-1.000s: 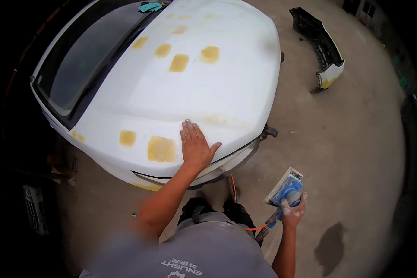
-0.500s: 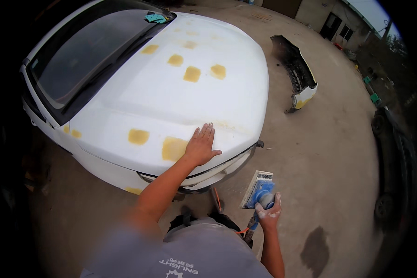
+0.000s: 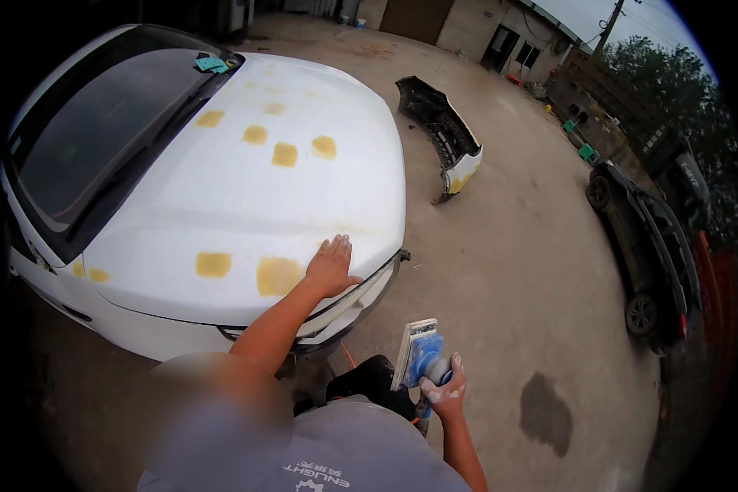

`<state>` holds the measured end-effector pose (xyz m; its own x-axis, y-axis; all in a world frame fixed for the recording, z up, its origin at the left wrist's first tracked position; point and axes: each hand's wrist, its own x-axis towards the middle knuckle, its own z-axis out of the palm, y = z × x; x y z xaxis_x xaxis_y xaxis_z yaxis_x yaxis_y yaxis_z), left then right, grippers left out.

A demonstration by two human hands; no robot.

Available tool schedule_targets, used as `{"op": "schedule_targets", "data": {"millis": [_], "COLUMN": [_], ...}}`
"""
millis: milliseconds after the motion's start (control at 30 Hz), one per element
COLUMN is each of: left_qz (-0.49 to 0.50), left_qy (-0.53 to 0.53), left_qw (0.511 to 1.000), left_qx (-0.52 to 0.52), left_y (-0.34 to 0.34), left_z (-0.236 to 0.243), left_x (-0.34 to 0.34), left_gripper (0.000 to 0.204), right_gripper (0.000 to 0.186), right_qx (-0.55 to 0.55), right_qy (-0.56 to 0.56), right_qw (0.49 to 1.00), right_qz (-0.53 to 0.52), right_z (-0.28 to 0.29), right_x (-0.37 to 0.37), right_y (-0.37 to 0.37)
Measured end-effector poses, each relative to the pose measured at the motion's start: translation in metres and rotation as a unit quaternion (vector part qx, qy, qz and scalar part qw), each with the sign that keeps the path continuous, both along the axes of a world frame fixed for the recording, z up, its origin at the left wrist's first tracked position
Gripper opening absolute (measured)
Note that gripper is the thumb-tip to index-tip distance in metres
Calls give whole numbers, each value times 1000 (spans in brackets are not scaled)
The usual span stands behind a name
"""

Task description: The person uses a pneumatic sanding block to sand the hood of a white car. They move the sander across multiple yellowish spots on the hood surface, occasionally pausing to touch the surface with their hand.

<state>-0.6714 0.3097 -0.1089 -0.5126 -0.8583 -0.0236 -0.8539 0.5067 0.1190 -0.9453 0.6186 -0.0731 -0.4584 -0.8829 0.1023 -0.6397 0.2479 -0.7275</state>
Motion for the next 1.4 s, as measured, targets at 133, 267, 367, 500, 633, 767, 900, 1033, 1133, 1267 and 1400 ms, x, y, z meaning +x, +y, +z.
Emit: {"op": "schedule_targets", "data": {"millis": [133, 267, 367, 500, 633, 767, 900, 1033, 1133, 1267, 1400], "left_qz": [59, 178, 276, 358, 398, 458, 511, 566, 596, 583, 554], "left_qy": [-15, -49, -40, -33, -19, 22, 59, 124, 140, 222, 314], "left_qw": [998, 983, 959, 929, 915, 887, 857, 815, 790, 782, 766], "left_qx": [-14, -18, -44, -86, -63, -54, -39, -18, -18, -13, -86], "left_y": [3, 54, 107, 135, 167, 204, 199, 216, 228, 229, 230], "left_z": [28, 73, 99, 89, 81, 67, 61, 46, 20, 14, 11], "left_x": [71, 146, 180, 178, 110, 36, -19, -54, -85, -111, -129], "left_gripper": [99, 100, 99, 95, 94, 95, 93, 89, 83, 77, 71], "right_gripper": [97, 97, 95, 94, 91, 86, 79, 82, 83, 84, 85], "right_qx": [6, 23, 68, 100, 56, 132, 108, 119, 90, 60, 44], "right_qy": [-44, -32, -24, -39, -25, -9, 156, 214, 215, 226, 228], "right_qw": [999, 995, 983, 944, 874, 780, 698, 639, 648, 660, 645], "right_qz": [24, 86, 170, 311, 482, 612, 691, 729, 725, 714, 728], "right_z": [9, -4, 17, 43, 66, 116, 117, 112, 107, 110, 108], "right_x": [-1, -22, -28, 10, 35, 65, 83, 85, 94, 123, 153], "right_y": [-13, -18, -38, -114, -185, -256, -331, -362, -383, -372, -342]}}
